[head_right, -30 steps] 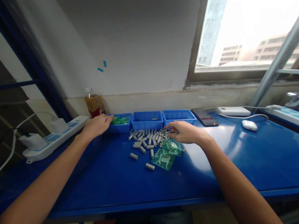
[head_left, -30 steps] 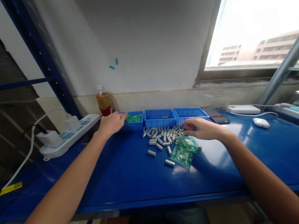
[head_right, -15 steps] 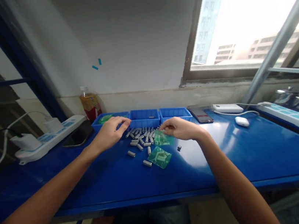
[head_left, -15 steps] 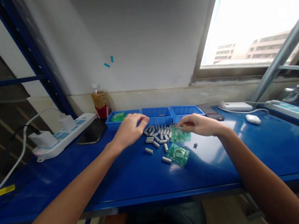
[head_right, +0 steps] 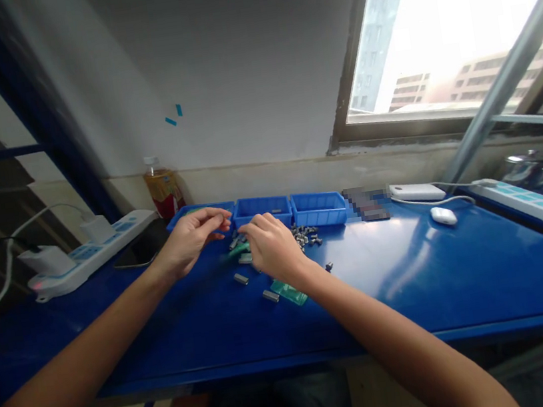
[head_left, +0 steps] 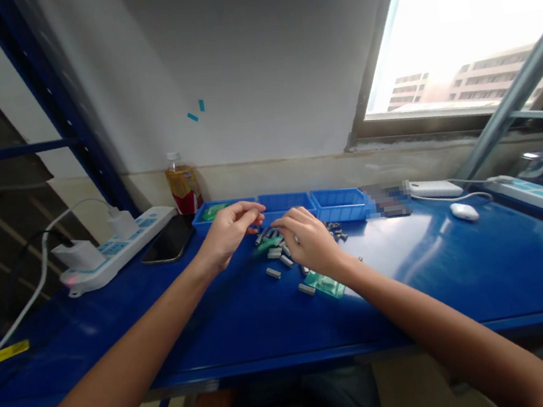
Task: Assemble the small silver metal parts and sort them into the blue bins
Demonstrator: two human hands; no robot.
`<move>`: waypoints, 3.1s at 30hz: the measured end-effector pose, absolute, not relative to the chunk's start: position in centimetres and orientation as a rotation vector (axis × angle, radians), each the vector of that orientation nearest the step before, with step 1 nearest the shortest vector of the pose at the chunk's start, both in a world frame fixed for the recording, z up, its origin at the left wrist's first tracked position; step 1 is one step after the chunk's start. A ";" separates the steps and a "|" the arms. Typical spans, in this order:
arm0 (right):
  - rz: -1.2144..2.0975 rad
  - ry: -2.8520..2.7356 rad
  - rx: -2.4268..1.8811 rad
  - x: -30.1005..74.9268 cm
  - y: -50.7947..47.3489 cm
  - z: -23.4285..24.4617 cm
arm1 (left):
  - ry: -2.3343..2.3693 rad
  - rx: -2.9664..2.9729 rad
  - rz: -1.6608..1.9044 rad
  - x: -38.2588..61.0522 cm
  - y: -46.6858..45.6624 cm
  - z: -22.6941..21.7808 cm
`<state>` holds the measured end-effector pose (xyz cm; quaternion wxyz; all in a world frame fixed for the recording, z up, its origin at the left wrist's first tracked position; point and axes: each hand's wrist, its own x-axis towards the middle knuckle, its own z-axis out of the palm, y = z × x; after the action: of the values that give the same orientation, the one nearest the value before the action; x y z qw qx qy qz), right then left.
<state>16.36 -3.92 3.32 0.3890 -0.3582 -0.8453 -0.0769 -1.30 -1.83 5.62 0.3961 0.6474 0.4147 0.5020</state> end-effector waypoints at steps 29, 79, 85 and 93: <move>1.405 -1.347 -1.038 17.3 -3.6 3.8 | 0.957 2.676 1.054 -2.3 -2.8 5.8; 0.613 -1.718 -1.127 18.0 -3.6 3.7 | 1.167 2.439 1.404 -1.0 -2.7 3.2; 0.356 -1.913 -1.119 18.4 -3.8 4.3 | 1.703 2.487 1.570 -6.4 1.0 5.1; 0.131 -2.124 -1.131 19.2 -3.2 3.6 | 2.028 2.609 1.177 -10.2 4.6 3.3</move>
<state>19.18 -3.22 3.59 0.3577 -0.4384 -0.8230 0.0506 -10.15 4.58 3.30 -0.1824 0.7312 0.5685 0.3299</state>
